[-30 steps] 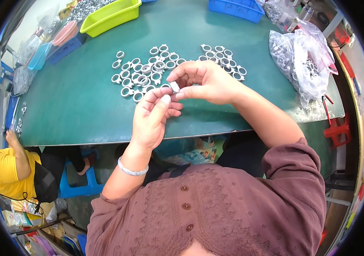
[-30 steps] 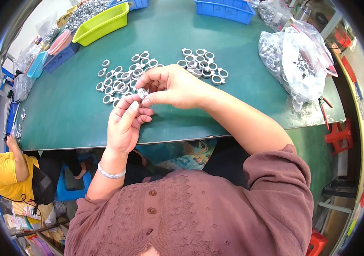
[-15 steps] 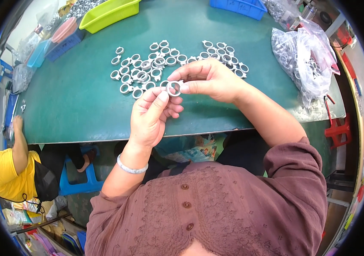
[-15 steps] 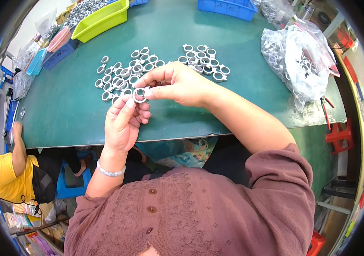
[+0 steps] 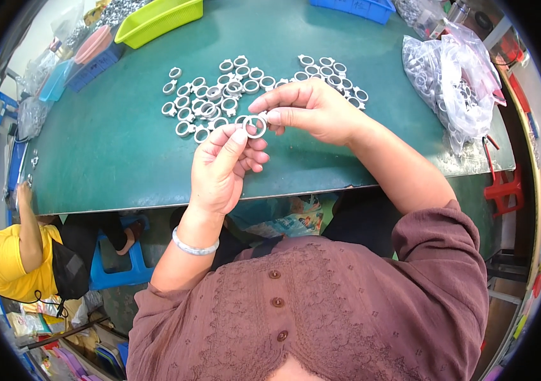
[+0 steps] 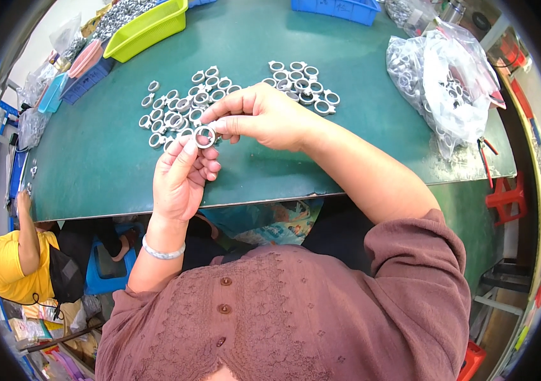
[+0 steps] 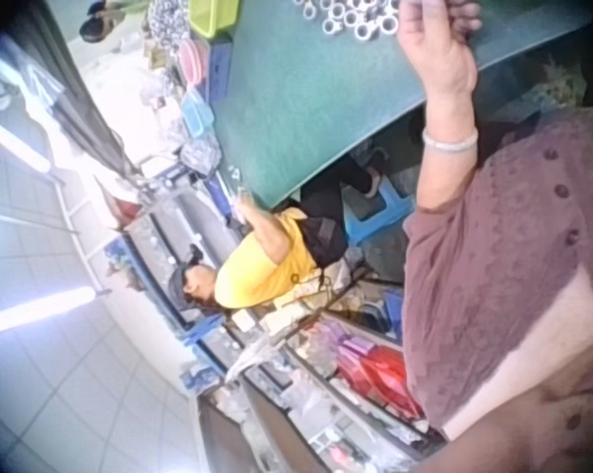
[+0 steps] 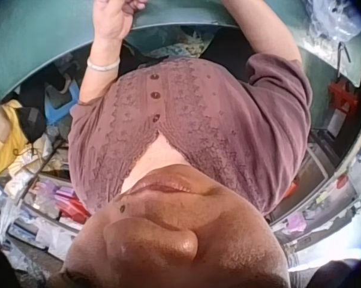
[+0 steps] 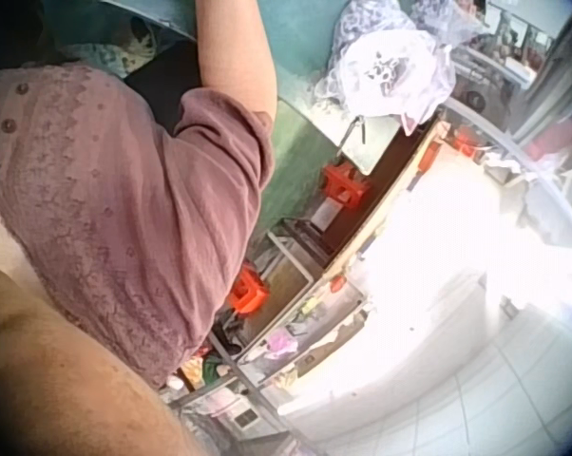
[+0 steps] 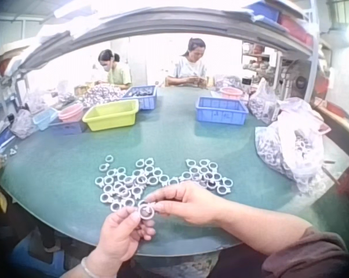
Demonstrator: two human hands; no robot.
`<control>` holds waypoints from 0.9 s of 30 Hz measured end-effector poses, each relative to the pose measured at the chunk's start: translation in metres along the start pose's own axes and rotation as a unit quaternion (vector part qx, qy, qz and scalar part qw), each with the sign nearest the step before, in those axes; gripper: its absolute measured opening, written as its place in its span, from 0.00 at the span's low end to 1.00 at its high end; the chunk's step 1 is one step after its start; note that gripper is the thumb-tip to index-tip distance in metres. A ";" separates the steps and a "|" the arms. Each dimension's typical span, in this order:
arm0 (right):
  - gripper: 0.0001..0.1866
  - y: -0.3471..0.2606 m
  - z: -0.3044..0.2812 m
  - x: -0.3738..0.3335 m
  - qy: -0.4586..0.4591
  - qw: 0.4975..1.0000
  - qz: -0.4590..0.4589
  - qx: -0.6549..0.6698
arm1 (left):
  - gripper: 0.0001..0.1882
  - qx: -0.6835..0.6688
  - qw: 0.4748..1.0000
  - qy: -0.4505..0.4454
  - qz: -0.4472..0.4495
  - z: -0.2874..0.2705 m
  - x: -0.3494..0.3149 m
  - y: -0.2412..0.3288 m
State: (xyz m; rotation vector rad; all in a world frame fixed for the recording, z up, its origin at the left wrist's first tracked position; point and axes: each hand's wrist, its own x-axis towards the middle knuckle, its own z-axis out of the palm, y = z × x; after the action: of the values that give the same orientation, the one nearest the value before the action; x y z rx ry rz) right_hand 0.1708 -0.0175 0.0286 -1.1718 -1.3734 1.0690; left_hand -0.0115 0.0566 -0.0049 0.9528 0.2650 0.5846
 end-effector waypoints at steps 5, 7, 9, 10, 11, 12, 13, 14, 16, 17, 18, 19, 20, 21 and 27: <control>0.11 0.001 0.000 0.000 -0.002 1.000 -0.013 0.017 | 0.08 0.006 1.000 0.004 -0.006 0.002 -0.001 0.001; 0.11 0.002 0.000 0.001 -0.002 1.000 -0.009 0.024 | 0.08 0.009 1.000 0.000 -0.010 0.003 -0.002 0.001; 0.11 0.002 0.000 0.001 -0.001 1.000 -0.006 0.030 | 0.08 0.010 1.000 -0.003 -0.013 0.007 -0.002 0.002; 0.11 0.001 0.000 0.001 -0.001 1.000 -0.009 0.028 | 0.08 0.010 1.000 -0.003 -0.013 0.008 -0.002 0.002; 0.11 0.001 0.000 0.000 -0.001 1.000 -0.011 0.025 | 0.07 0.006 1.000 -0.003 -0.015 0.008 -0.002 0.002; 0.11 0.001 0.000 0.000 0.000 1.000 -0.012 0.025 | 0.07 0.003 1.000 -0.003 -0.016 0.009 -0.001 0.003; 0.11 0.000 0.000 0.000 0.000 1.000 -0.011 0.029 | 0.07 0.004 1.000 -0.004 -0.016 0.010 -0.001 0.003; 0.11 0.000 0.000 -0.001 -0.001 0.999 -0.010 0.033 | 0.07 0.005 1.000 -0.004 -0.017 0.011 -0.001 0.004; 0.11 0.001 -0.001 -0.001 -0.004 0.999 -0.020 0.037 | 0.07 0.007 1.000 -0.004 -0.018 0.012 -0.001 0.004; 0.11 0.001 -0.001 -0.001 -0.009 0.999 -0.030 0.041 | 0.07 0.008 1.000 -0.003 -0.017 0.012 -0.002 0.004; 0.11 0.001 -0.001 0.000 -0.009 0.999 -0.031 0.041 | 0.07 0.009 1.000 -0.002 -0.016 0.012 -0.002 0.004; 0.11 0.002 -0.002 0.000 -0.009 0.998 -0.035 0.042 | 0.07 0.010 1.000 -0.003 -0.016 0.012 -0.002 0.005; 0.10 0.002 -0.002 0.000 -0.010 0.998 -0.039 0.042 | 0.07 0.010 1.000 -0.002 -0.016 0.012 -0.002 0.005; 0.10 0.002 -0.002 0.000 -0.009 0.998 -0.040 0.042 | 0.07 0.009 1.000 -0.001 -0.016 0.012 -0.002 0.005; 0.10 0.001 -0.003 -0.002 0.009 0.997 -0.078 -0.022 | 0.08 0.010 1.000 0.011 -0.019 0.013 -0.003 0.003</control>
State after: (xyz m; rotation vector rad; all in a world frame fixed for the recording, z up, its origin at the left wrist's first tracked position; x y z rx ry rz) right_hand 0.1744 -0.0192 0.0274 -1.0842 -1.4545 0.9195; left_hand -0.0095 0.0472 0.0051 0.9591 0.3076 0.5584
